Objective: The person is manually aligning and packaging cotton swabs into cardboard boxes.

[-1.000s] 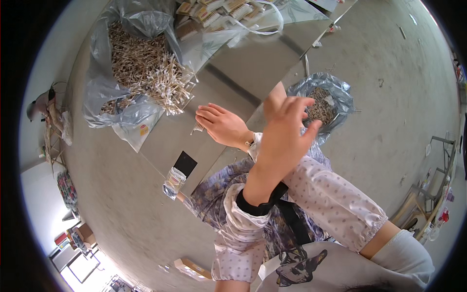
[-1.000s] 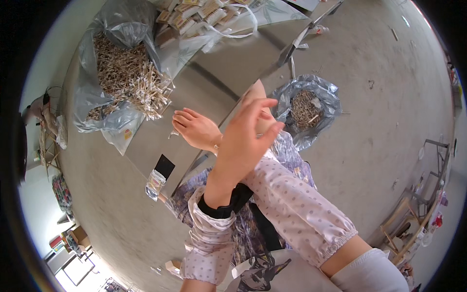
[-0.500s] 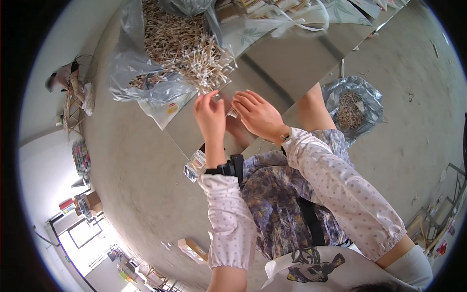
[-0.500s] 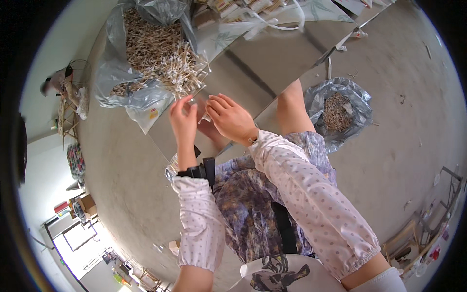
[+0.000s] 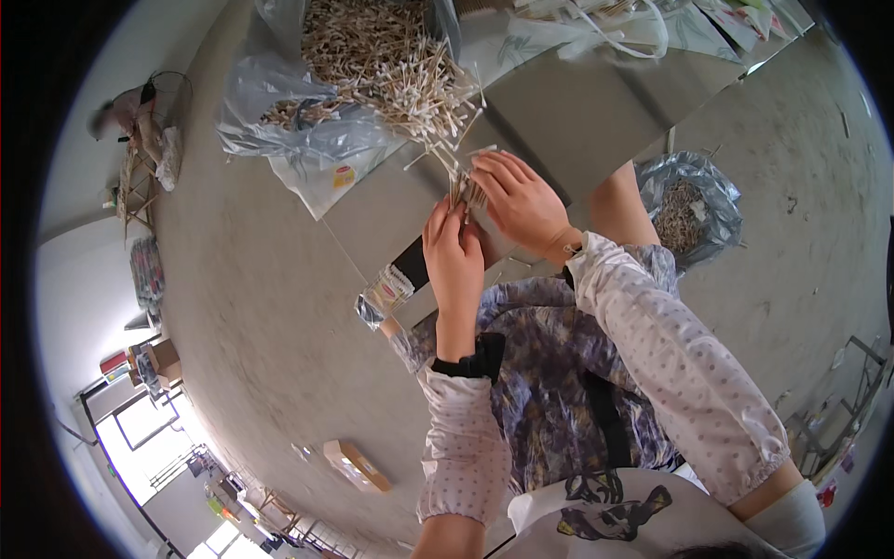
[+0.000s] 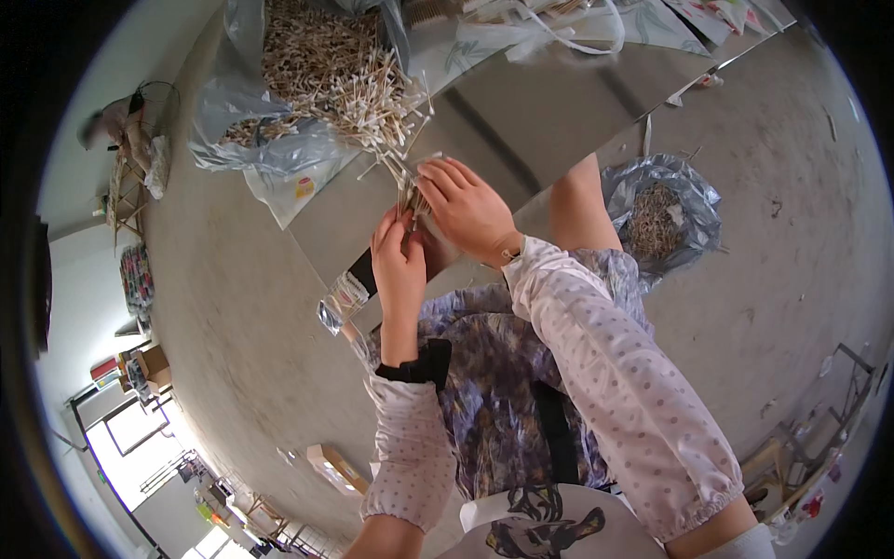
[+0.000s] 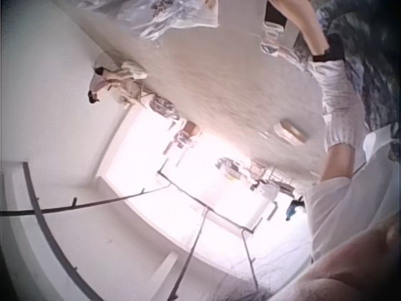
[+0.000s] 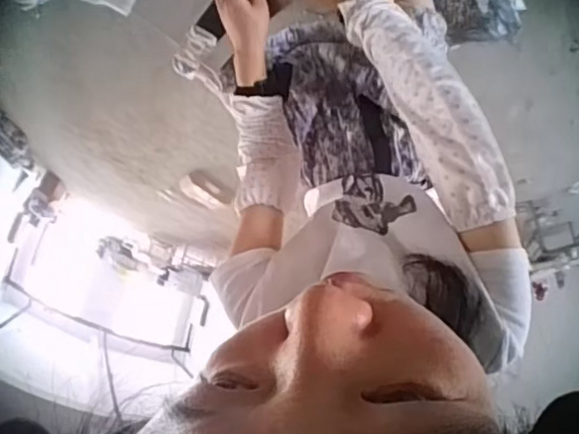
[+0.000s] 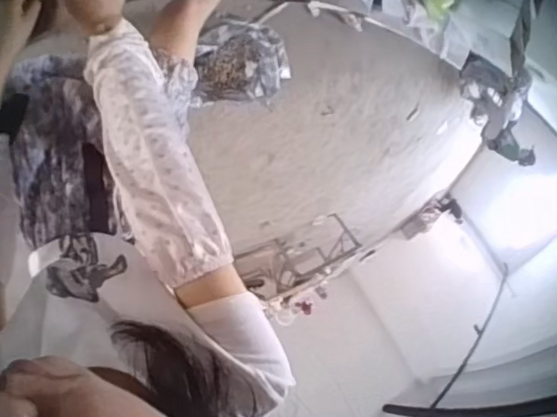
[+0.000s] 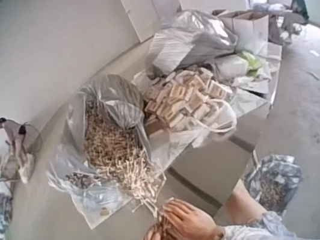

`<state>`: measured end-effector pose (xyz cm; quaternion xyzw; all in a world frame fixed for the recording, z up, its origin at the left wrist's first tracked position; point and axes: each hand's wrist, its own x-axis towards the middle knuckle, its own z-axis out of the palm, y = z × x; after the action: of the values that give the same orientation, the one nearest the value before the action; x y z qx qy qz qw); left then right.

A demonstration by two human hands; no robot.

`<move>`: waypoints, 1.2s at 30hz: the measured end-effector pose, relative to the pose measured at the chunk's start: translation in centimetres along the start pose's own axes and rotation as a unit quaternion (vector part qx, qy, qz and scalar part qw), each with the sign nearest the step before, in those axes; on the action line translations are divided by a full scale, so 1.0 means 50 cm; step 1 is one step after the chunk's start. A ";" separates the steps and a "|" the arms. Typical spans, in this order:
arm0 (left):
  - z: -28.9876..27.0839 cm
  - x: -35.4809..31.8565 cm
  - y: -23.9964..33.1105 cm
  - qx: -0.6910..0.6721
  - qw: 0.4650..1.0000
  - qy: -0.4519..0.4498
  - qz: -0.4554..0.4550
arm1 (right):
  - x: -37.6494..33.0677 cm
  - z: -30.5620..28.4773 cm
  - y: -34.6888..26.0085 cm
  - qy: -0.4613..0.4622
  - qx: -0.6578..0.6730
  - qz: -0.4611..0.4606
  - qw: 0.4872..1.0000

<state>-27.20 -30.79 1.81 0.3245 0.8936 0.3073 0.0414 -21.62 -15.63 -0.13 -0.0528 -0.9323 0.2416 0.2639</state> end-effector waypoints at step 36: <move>0.005 0.035 -0.007 -0.044 0.997 0.039 0.052 | -0.004 -0.002 -0.003 -0.045 -0.032 -0.023 0.998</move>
<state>-28.70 -29.83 1.62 0.3562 0.8622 0.3602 0.0044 -21.38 -15.74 -0.08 -0.0288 -0.9516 0.2074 0.2250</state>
